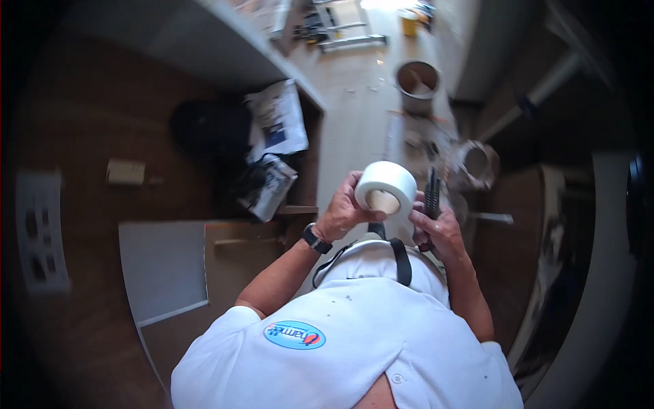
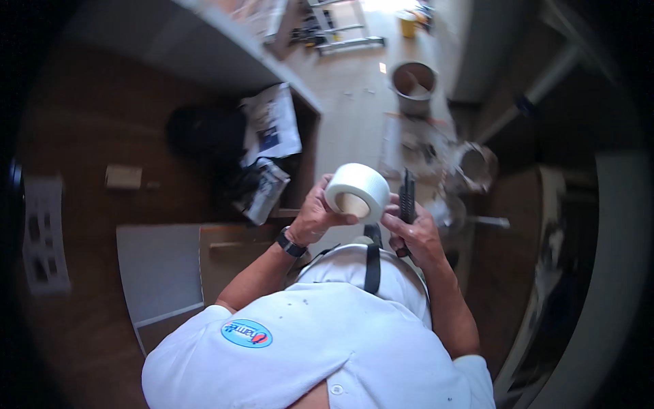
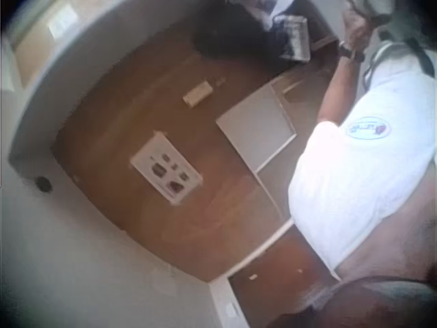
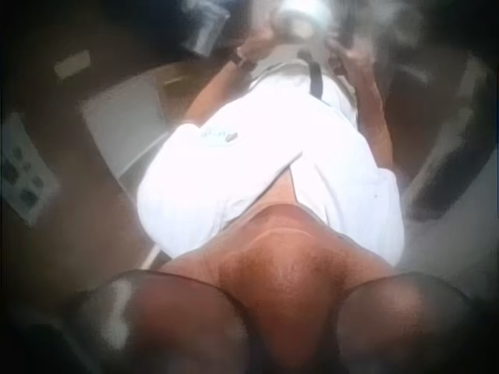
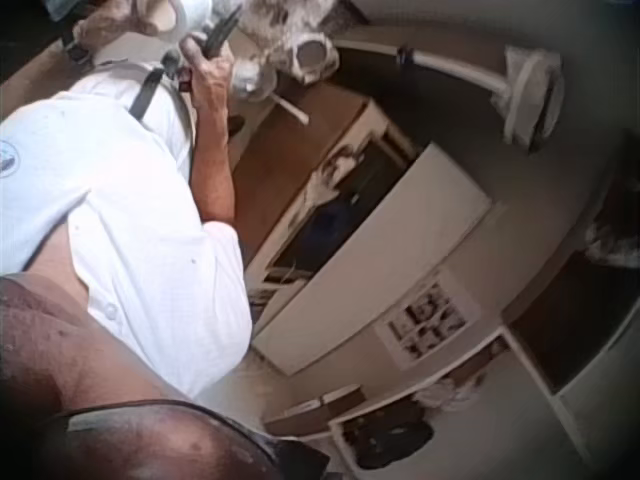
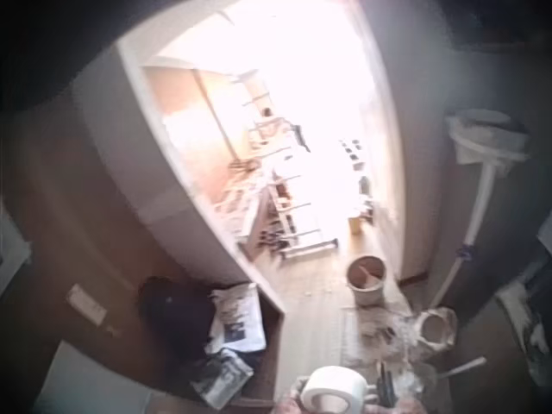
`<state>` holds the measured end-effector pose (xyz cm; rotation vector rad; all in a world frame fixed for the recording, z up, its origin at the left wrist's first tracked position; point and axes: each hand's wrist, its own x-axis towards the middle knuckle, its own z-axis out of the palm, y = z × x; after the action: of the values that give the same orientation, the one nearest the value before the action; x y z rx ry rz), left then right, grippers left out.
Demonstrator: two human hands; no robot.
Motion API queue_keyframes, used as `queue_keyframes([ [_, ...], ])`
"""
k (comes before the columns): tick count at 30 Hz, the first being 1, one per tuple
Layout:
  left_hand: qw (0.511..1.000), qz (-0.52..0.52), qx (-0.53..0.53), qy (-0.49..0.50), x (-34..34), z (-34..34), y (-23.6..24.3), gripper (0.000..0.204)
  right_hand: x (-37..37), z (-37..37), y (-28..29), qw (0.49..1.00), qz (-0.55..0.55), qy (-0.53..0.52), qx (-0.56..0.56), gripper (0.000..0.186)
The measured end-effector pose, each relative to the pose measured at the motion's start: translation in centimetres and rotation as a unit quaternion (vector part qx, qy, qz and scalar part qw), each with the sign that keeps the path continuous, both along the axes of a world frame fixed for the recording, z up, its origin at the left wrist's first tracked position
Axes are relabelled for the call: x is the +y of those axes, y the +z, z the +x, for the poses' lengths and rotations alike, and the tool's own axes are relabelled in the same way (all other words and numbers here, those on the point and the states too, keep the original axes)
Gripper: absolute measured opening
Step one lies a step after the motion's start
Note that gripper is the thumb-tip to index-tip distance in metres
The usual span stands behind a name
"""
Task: The person scrapes a wall with a utility knife, applies joint compound from a hawk, and then cuts and applies mesh tape to the wall edge.
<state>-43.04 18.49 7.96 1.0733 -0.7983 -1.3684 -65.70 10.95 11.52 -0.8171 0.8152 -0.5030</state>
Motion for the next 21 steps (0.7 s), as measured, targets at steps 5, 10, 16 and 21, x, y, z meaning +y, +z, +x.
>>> queue_keyframes([
  [5,0.992,-0.058,-0.012,0.111,2.1,2.8,0.5,0.088,-4.9,4.4,-2.6,0.989,0.037,0.137,-0.032,0.036],
  [10,0.98,-0.085,0.028,0.177,4.3,4.2,-0.2,0.089,-9.6,9.4,-2.5,0.961,0.003,0.275,-0.019,0.022],
  [16,0.988,-0.021,0.063,0.141,4.2,8.4,0.0,0.059,-14.4,16.0,-2.9,0.902,-0.05,0.427,-0.029,0.017],
  [21,0.979,0.09,-0.173,0.066,-1.5,12.3,2.7,0.033,-20.2,21.8,-2.1,0.837,-0.161,0.521,-0.043,0.017],
])
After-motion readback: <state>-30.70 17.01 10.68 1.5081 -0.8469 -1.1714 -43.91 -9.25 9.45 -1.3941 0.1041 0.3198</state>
